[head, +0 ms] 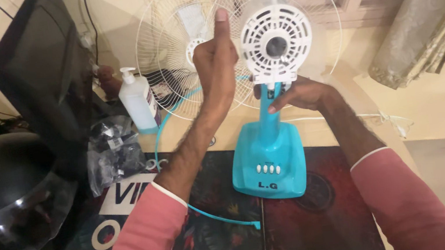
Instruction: The person disassembles a small blue and white table fan using a screwdriver. They remove the rear grille, unscrew and detach the motor housing, and separate the internal components from the fan stand.
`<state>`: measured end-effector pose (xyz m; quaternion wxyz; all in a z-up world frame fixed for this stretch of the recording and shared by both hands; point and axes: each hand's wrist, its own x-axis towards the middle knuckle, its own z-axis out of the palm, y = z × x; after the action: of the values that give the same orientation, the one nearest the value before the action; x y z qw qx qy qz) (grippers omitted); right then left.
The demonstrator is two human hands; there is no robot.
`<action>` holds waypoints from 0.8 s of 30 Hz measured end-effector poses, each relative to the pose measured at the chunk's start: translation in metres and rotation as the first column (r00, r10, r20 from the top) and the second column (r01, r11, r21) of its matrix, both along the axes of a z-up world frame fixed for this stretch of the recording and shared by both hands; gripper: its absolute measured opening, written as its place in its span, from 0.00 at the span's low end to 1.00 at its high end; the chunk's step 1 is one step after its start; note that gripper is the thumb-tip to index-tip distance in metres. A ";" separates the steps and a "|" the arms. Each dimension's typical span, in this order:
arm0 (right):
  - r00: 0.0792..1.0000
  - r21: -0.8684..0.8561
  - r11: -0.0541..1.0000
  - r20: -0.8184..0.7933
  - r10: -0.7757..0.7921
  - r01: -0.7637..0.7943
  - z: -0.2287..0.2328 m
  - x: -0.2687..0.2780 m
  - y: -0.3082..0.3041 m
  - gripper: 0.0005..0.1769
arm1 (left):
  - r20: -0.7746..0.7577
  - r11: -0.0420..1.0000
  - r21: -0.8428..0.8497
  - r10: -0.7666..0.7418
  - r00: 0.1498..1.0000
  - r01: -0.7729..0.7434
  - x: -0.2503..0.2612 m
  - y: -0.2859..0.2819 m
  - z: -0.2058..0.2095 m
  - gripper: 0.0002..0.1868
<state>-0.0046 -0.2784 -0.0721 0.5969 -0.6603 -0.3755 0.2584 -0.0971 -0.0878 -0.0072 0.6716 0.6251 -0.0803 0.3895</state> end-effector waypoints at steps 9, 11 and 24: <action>0.998 -0.012 1.000 0.059 -0.024 0.025 0.009 -0.015 -0.008 0.45 | -0.226 0.977 -0.199 -0.124 0.966 0.079 0.008 0.002 -0.030 0.21; 0.996 -0.013 0.998 0.070 -0.056 0.057 0.006 -0.014 -0.013 0.43 | -0.207 0.964 -0.229 -0.186 0.961 0.137 0.015 0.005 -0.038 0.23; 0.222 0.552 0.729 0.714 -0.664 0.404 -0.013 -0.110 0.000 0.13 | -0.379 0.942 -0.251 -0.306 0.873 0.221 0.004 -0.008 -0.067 0.29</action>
<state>-0.1142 -0.2786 -0.0846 0.4378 -0.6989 -0.4031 -0.3967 -0.0935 -0.0955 -0.0741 0.7794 0.6057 0.0181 0.1591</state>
